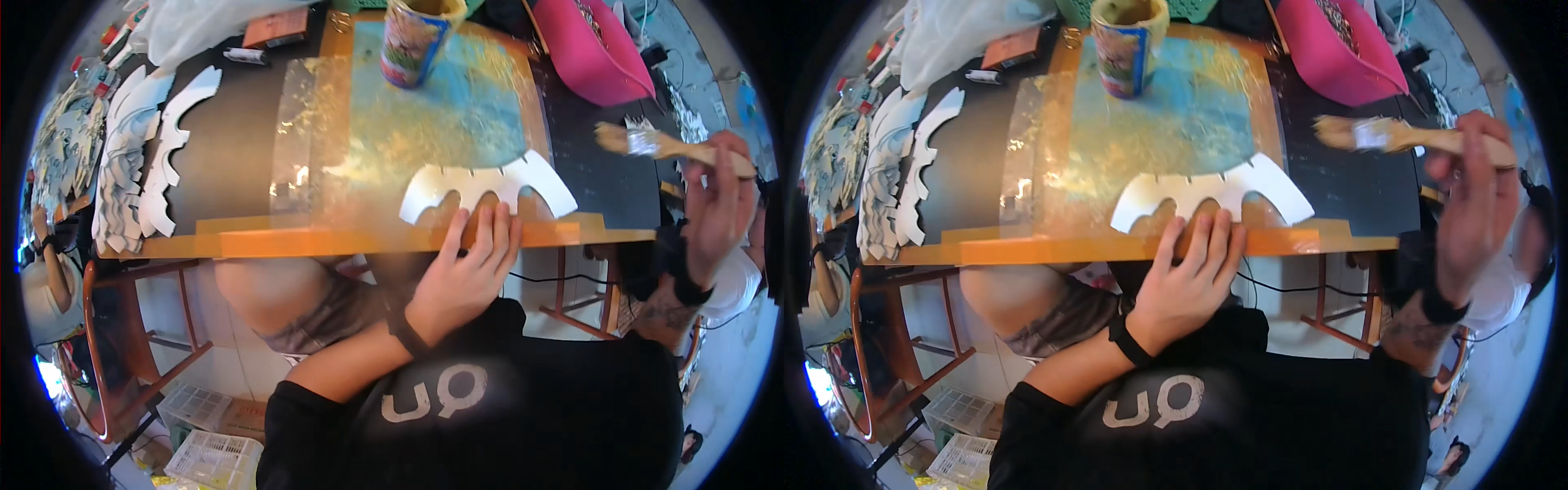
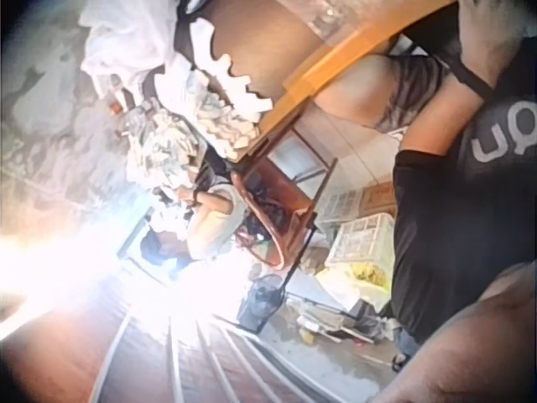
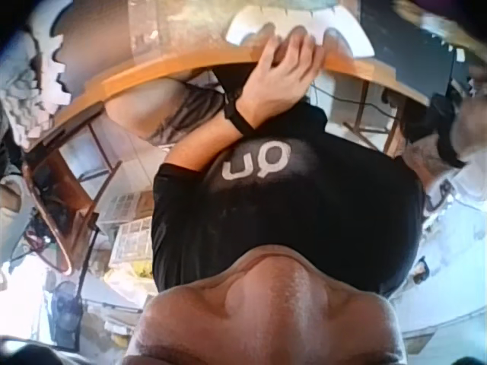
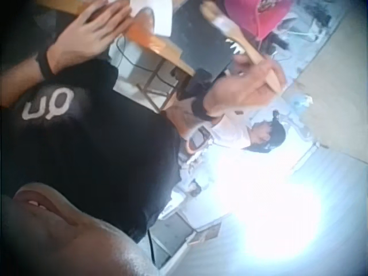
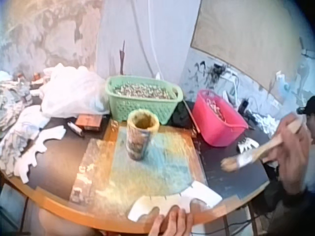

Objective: The person applies a brown paste to white cutouts using a brush, then places metal rings into the cutout's holes. They repeat this process with multiple cutouts, handling each one individually.

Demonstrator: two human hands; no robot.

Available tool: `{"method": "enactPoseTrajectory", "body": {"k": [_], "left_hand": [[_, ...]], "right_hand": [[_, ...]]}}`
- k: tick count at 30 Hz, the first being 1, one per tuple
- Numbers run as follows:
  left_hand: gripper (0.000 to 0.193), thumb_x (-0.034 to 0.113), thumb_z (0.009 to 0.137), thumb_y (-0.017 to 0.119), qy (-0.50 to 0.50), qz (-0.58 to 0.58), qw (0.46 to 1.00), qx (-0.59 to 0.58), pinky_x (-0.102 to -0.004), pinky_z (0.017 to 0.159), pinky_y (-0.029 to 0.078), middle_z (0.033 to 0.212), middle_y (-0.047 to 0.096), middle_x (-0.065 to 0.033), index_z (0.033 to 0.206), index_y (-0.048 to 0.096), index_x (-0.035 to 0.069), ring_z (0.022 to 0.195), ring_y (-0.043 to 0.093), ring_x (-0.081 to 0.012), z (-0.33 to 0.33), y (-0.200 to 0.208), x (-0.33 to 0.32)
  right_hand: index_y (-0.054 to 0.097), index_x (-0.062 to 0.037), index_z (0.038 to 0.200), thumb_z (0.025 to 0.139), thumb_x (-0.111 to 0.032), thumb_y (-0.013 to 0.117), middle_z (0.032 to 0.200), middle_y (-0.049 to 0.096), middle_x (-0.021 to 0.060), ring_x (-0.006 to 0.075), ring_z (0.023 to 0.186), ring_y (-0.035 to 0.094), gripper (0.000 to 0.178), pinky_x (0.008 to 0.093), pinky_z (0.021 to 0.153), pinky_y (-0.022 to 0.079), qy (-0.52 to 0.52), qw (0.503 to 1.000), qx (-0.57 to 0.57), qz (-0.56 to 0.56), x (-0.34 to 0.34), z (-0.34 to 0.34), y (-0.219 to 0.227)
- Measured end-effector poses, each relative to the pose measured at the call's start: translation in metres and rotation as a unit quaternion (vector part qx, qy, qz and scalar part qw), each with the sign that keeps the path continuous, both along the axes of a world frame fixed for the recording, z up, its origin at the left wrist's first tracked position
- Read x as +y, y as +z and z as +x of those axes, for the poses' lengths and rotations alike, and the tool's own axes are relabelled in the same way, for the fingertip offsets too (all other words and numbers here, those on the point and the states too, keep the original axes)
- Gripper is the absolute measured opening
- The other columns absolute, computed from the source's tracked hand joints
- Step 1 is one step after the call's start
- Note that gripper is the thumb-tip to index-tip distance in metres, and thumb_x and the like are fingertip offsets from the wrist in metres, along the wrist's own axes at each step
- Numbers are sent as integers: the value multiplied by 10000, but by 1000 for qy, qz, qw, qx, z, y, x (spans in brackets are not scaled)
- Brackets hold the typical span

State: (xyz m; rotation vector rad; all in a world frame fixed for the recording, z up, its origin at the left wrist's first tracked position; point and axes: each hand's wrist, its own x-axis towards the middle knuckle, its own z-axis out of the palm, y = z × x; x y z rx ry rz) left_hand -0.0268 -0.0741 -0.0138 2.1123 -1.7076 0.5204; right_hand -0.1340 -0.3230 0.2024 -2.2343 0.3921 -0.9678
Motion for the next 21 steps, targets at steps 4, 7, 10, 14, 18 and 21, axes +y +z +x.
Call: {"method": "enactPoseTrajectory", "body": {"k": [4,7,10,14,18,21], "left_hand": [[523,253,959,531,11,10,1000,7,-557,1188,381,1494,570,-187,1426,608,31,1355,538,-323,-1,2,2],[521,257,957,553,14,9,1000,18,-557,1194,374,1495,570,-183,1427,611,39,1362,532,-320,-3,1,-1],[520,262,953,571,17,10,1000,23,-555,1199,367,1492,572,-177,1425,615,47,1364,529,-315,-4,2,-1],[515,264,950,576,21,18,999,20,-549,1200,364,1487,577,-164,1420,621,58,1363,528,-309,-4,3,-1],[500,268,958,559,26,15,999,15,-540,1195,367,1488,580,-149,1412,628,70,1365,525,-299,-4,2,-1],[491,267,963,549,26,25,999,-4,-536,1190,372,1490,582,-140,1410,633,82,1365,524,-292,-4,1,-3]], "right_hand": [[666,14,1170,1092,-146,574,948,685,55,67,754,618,201,198,667,435,11,996,68,62,47,13,-62],[653,27,1144,1075,-96,606,1032,684,65,73,801,643,150,220,718,502,18,993,49,106,58,21,-91],[655,19,1116,1068,-99,617,972,684,49,69,775,643,133,218,690,497,45,987,47,148,62,37,-105],[657,8,1045,1042,-75,634,828,656,25,49,689,621,86,214,598,468,13,995,89,44,57,42,-109],[662,8,999,1023,-43,640,834,649,24,45,662,600,60,211,593,463,-39,996,39,-70,41,30,-96],[665,5,988,1011,-46,657,837,645,20,43,649,583,57,212,578,446,-33,998,-29,39,62,34,-96]]}}
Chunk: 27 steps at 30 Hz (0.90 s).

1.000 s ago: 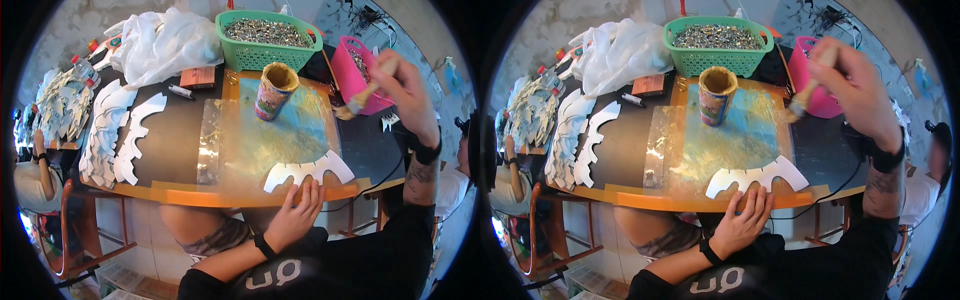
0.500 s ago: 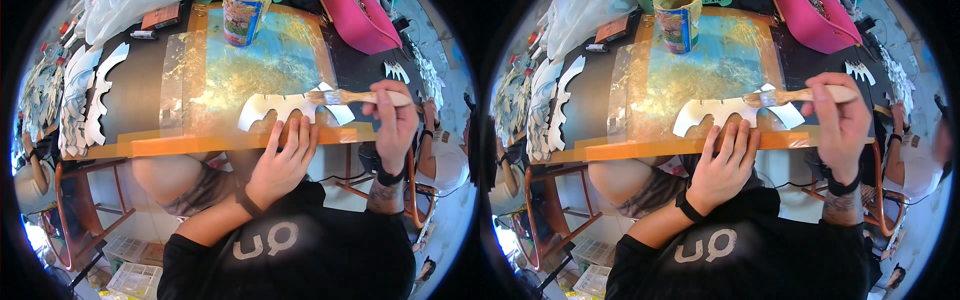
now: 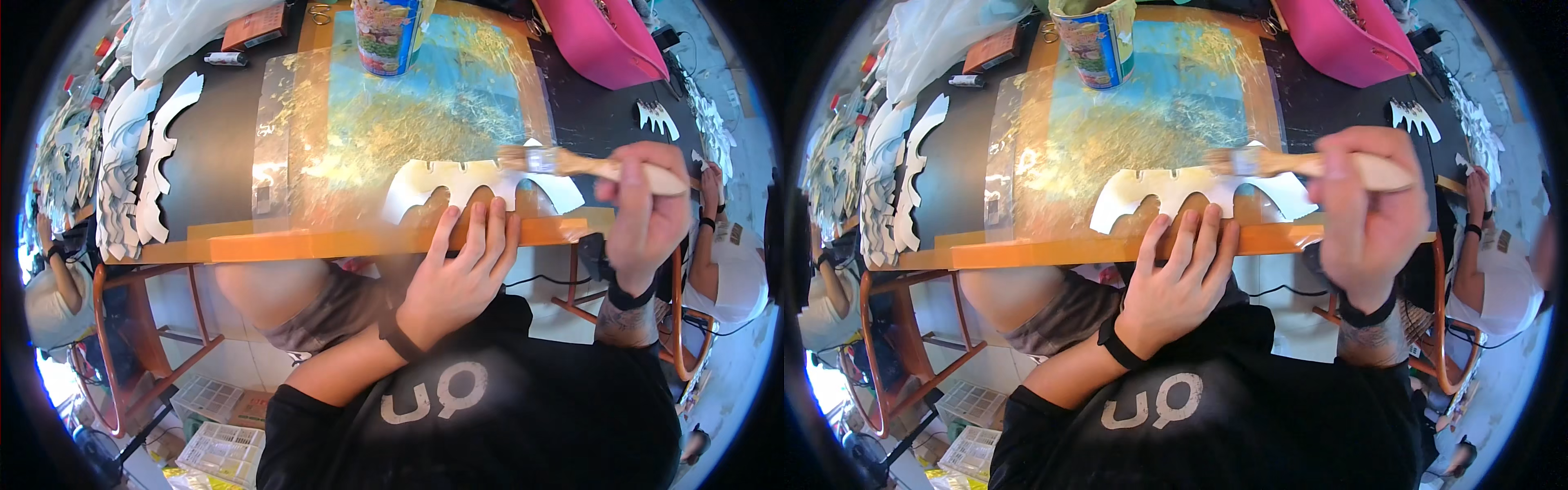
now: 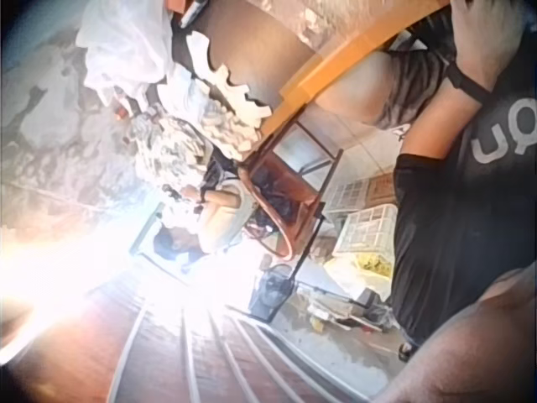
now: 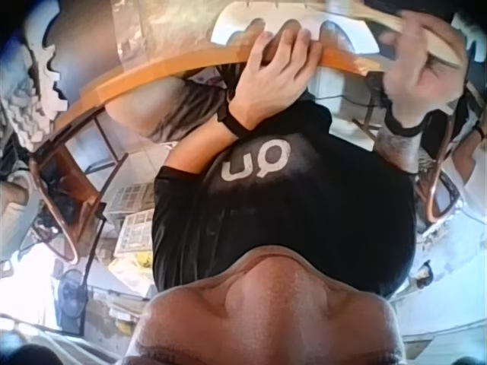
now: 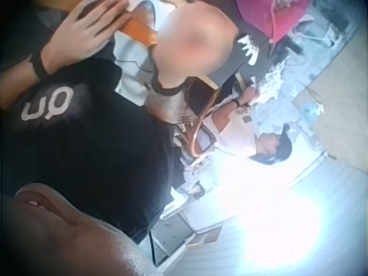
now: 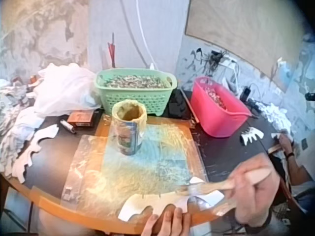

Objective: The person applies a brown paste to white cutouts using a brush, then places metal rings into the cutout's holes. They repeat this process with multiple cutouts, handling each one individually.

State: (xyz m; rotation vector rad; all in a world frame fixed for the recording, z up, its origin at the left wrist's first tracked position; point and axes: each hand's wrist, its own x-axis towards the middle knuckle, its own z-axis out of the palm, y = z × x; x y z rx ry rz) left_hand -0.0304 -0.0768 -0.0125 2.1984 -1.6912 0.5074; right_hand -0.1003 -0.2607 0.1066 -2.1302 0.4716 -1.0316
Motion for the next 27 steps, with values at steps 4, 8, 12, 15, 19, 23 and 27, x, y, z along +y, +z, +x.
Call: {"method": "enactPoseTrajectory", "body": {"k": [4,8,12,15,19,23,27], "left_hand": [[476,254,963,550,-1,3,1000,6,-532,1182,378,1489,587,-127,1405,641,101,1359,527,-286,1,2,1],[457,248,962,552,1,-1,1000,9,-529,1175,385,1486,591,-117,1388,657,117,1356,526,-285,1,2,-1],[443,248,958,555,7,2,1000,9,-533,1165,396,1487,591,-117,1368,670,121,1369,514,-285,-1,3,-2],[439,265,953,590,8,3,1000,10,-544,1150,403,1480,595,-109,1358,677,121,1378,507,-287,0,3,-1],[478,313,925,660,4,15,999,29,-544,1144,402,1470,602,-100,1362,678,119,1388,497,-291,-1,8,-1],[526,345,897,705,1,23,999,23,-553,1146,389,1472,586,-94,1366,678,108,1396,488,-294,-1,5,-1],[536,347,889,717,-8,15,999,42,-567,1146,377,1465,570,-85,1360,682,94,1403,479,-298,2,8,-2]], "right_hand": [[666,5,996,1010,-68,664,862,659,28,34,654,560,74,226,574,431,48,985,161,-40,-10,7,-11],[659,0,1006,1013,-65,654,888,663,33,55,657,555,66,222,598,435,-10,985,74,-158,-35,-3,-5],[661,7,1014,1003,-60,667,905,672,44,67,657,566,68,228,604,437,24,998,58,-10,-6,-2,-4],[667,20,1012,990,-57,683,909,681,70,79,669,584,81,252,601,447,24,984,174,-3,-11,4,-6],[678,11,984,982,-68,695,909,679,91,111,702,607,81,273,615,467,-27,993,50,-102,-30,-5,-5],[670,10,969,976,-43,675,904,677,87,149,706,645,53,297,627,490,86,981,166,-42,-11,2,3],[669,1,973,985,-47,657,898,675,77,109,653,606,50,258,582,448,56,980,129,-137,-28,-5,-1]]}}
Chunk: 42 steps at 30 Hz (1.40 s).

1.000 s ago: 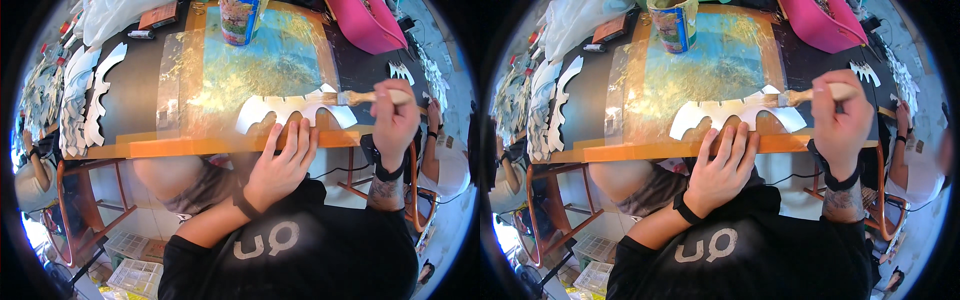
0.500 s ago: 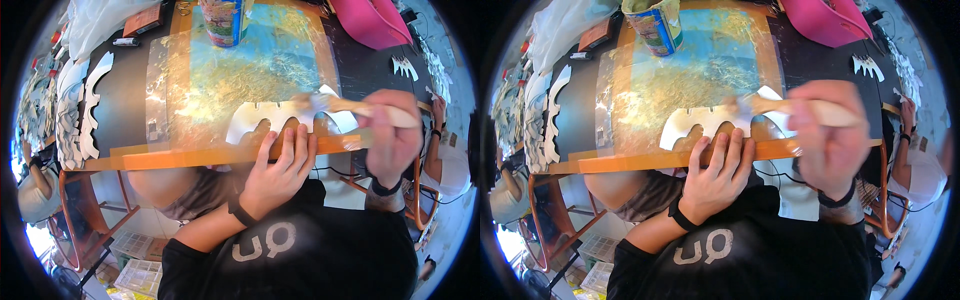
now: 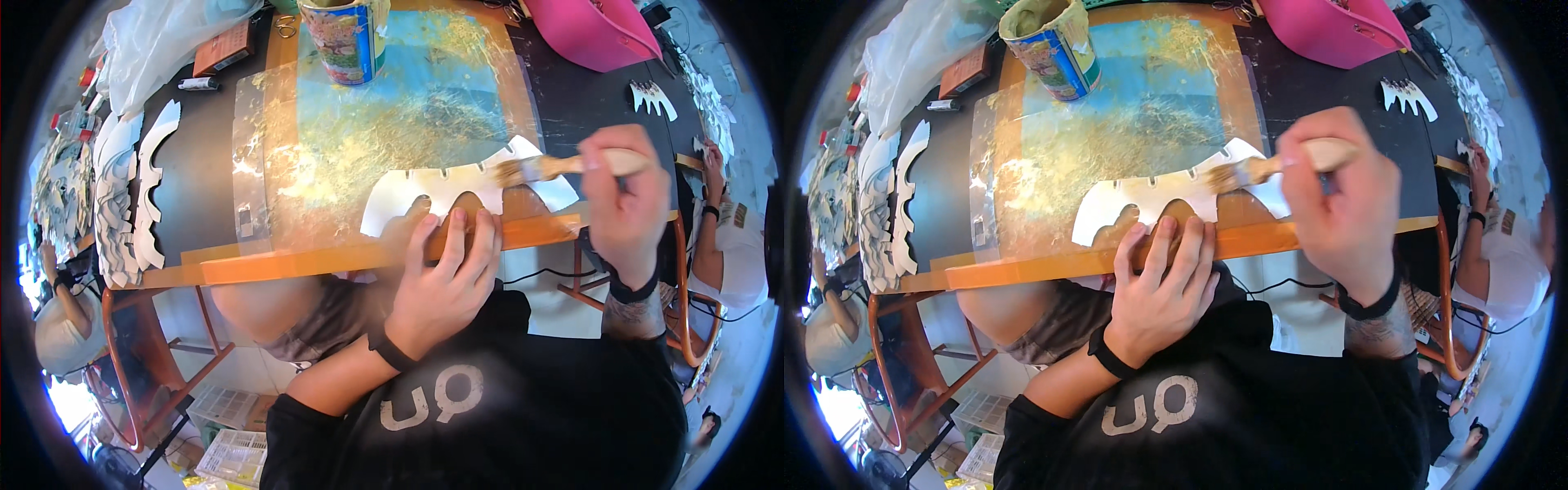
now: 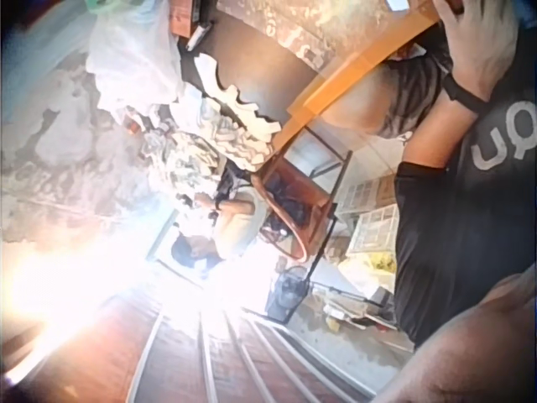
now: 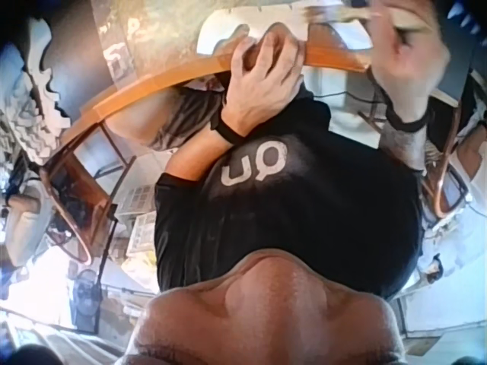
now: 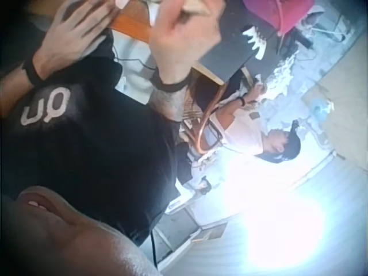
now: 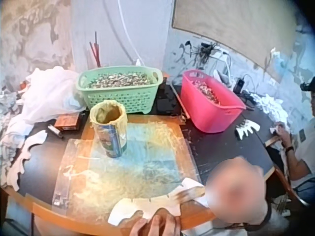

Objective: The person applies a brown paste to white cutouts using a brush, then places metal rings into the cutout's holes. They repeat this process with multiple cutouts, handling each one individually.

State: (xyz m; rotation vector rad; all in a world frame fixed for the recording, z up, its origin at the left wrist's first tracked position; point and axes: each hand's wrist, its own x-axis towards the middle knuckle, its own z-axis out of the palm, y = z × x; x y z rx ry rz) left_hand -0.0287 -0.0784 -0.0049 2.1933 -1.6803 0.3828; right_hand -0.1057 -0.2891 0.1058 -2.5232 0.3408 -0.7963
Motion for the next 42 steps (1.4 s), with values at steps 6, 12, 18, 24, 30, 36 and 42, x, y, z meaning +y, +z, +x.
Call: {"method": "enactPoseTrajectory", "body": {"k": [6,12,18,24,30,36,42], "left_hand": [[526,342,886,714,1,-3,1000,-10,-572,1143,377,1434,583,-82,1344,691,84,1389,491,-305,-1,1,-1],[515,334,890,707,4,-16,1000,-8,-565,1129,393,1419,592,-78,1340,692,84,1358,518,-294,-1,-2,-2],[493,316,894,701,8,-23,1000,-9,-548,1107,413,1380,606,-77,1325,691,78,1310,550,-281,0,-3,-1],[474,306,922,665,-16,-44,999,-6,-530,1072,433,1349,609,-116,1318,673,46,1248,586,-283,3,1,-3],[568,358,971,614,15,-19,999,-49,-506,1118,388,1384,572,-88,1462,591,74,1289,541,-259,2,-9,2],[544,279,982,536,2,-47,998,-44,-473,1142,387,1393,574,-99,1474,575,51,1324,523,-259,4,-7,3],[575,271,979,489,-8,-33,998,-53,-479,1152,388,1428,558,-110,1498,546,31,1366,508,-269,7,-9,8]], "right_hand": [[660,3,1015,999,-47,645,887,656,73,100,702,621,54,262,631,497,88,996,0,27,10,4,1],[662,16,1029,1002,-42,642,925,660,69,79,712,597,67,234,630,464,-6,998,-25,53,0,-4,11],[664,6,952,1011,-64,639,917,649,45,47,688,549,95,220,587,388,-5,992,81,97,0,6,6],[665,2,1113,1078,-151,577,968,671,12,83,799,579,179,241,652,415,24,991,-113,62,-32,20,87],[639,-6,1135,1076,-112,573,955,665,40,68,760,588,139,205,657,466,103,978,-176,33,-13,124,117],[663,4,1000,1045,-211,631,837,666,87,146,766,607,221,314,701,469,215,976,-34,11,-9,212,85],[666,-20,1008,1058,-203,633,819,614,11,106,733,532,193,271,693,452,209,978,-6,20,-8,222,90]]}}
